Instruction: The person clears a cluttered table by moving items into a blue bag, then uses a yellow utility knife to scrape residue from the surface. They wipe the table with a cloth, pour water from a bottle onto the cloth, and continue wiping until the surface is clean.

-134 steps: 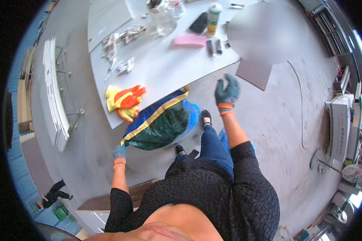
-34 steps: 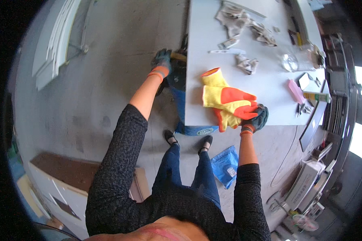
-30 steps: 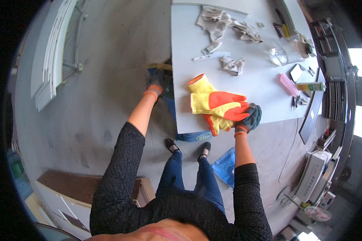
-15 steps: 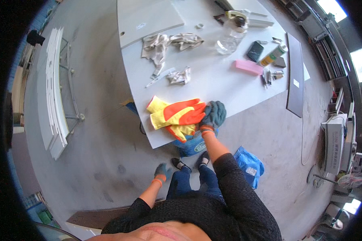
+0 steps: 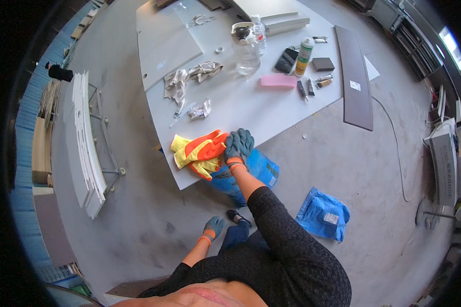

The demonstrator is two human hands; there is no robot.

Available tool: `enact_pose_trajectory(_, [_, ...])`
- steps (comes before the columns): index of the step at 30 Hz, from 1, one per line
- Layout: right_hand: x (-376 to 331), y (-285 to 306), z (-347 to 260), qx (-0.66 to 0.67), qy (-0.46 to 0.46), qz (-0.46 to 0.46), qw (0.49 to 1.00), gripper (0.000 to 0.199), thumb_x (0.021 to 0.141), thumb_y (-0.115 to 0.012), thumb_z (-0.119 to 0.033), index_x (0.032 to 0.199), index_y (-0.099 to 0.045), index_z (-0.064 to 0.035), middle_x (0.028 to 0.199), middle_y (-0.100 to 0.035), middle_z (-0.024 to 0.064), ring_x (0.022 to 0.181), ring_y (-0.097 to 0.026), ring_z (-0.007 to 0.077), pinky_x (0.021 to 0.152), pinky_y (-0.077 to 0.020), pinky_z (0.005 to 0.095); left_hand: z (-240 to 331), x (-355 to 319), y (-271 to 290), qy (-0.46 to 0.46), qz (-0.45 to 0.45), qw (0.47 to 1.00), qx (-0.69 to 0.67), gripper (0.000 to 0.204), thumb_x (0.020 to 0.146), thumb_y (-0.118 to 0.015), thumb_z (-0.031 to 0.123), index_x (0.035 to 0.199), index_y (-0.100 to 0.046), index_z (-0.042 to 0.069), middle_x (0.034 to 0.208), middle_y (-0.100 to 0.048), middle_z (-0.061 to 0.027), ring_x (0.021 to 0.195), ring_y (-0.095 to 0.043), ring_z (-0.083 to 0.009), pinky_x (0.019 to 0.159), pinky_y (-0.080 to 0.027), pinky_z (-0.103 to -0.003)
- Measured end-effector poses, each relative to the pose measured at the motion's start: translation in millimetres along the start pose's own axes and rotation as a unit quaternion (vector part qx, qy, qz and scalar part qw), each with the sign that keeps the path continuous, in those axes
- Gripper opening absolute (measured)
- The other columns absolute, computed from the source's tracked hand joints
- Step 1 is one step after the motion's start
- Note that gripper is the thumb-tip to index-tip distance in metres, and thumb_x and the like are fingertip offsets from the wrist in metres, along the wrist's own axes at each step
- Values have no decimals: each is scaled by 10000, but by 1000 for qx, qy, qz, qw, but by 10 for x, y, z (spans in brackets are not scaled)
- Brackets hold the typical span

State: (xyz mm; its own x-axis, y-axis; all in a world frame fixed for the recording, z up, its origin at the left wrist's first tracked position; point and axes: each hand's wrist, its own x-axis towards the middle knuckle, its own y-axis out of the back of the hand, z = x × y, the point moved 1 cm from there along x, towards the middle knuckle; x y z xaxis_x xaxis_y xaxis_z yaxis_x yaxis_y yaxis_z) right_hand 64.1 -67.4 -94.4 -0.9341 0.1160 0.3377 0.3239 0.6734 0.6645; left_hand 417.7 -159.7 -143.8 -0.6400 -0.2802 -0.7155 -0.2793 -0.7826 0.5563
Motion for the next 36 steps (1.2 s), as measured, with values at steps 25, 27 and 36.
enact_pose_trajectory(25, [2073, 1075, 1696, 156, 124, -166, 966, 221, 893, -688, -132, 1109, -715, -94, 1122, -724, 161, 1026, -678, 395, 898, -558, 485, 5454, 2997, 4165, -473, 474, 741, 50, 220, 967, -719, 178, 1130, -738, 32, 1135, -750, -133, 1008, -716, -244, 912, -554, -361])
enact_pose_trajectory(27, [2121, 1002, 1745, 146, 140, -208, 957, 240, 882, -695, -136, 1119, -711, -103, 1122, -723, 145, 1011, -686, 377, 882, -565, 474, 5812, 3516, 4523, -498, 466, 713, 164, 236, 955, -693, 218, 1111, -735, 47, 1144, -738, -180, 1065, -705, -353, 951, -554, -430])
enact_pose_trajectory(36, [2428, 1084, 1691, 110, 188, -279, 935, 310, 833, -741, -206, 1126, -728, -106, 1146, -722, 74, 986, -719, 275, 789, -580, 400, 7091, 5185, 4515, -607, 291, 551, 494, 304, 894, -664, 145, 1195, -687, 111, 1264, -673, -119, 1147, -669, -325, 971, -562, -421])
